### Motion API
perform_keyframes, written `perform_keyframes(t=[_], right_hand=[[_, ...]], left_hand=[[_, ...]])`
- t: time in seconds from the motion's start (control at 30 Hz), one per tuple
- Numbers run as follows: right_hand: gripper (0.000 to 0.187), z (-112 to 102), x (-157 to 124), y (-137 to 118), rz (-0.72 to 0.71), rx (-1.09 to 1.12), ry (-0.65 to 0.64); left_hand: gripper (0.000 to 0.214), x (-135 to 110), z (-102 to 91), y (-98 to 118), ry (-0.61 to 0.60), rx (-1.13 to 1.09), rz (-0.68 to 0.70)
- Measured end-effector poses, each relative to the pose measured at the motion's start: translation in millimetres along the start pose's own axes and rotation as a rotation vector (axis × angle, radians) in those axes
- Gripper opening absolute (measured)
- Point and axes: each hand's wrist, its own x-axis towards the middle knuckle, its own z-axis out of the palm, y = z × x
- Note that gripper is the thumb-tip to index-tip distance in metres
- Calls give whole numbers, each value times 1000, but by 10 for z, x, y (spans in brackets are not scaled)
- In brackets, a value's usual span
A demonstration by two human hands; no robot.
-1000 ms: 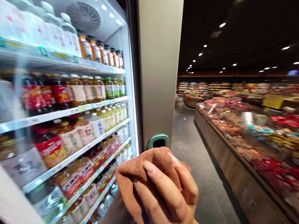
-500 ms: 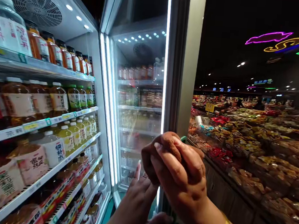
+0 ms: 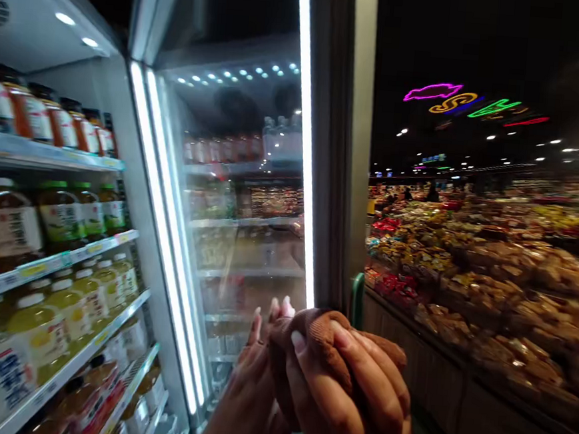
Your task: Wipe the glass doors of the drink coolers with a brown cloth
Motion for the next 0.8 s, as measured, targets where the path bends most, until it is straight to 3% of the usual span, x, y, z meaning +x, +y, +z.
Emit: perform_keyframes(t=[0.1,0.23,0.37,0.5,0.57,0.67,0.73,0.8], right_hand=[[31,222,30,91,-86,-193,-4],[27,341,136,182,-180,-330,17],[18,367,222,199,-148,-385,26],[20,472,368,182,-56,-465,-11],[19,609,505,177,-12,-496,-15],[22,926,684,233,-53,-558,-127],[21,1147,695,317,-57,-601,-180],[20,1297,607,406,-52,-637,-186]], left_hand=[[79,206,-40,-161,40,21,13],[77,457,-36,-400,58,-14,6],[74,645,94,-606,51,-86,102],[76,794,274,-761,69,-130,127],[77,852,394,-840,100,-146,153],[77,921,620,-973,235,-146,252],[75,966,759,-1064,331,-136,319],[73,1011,844,-1142,347,-129,340]])
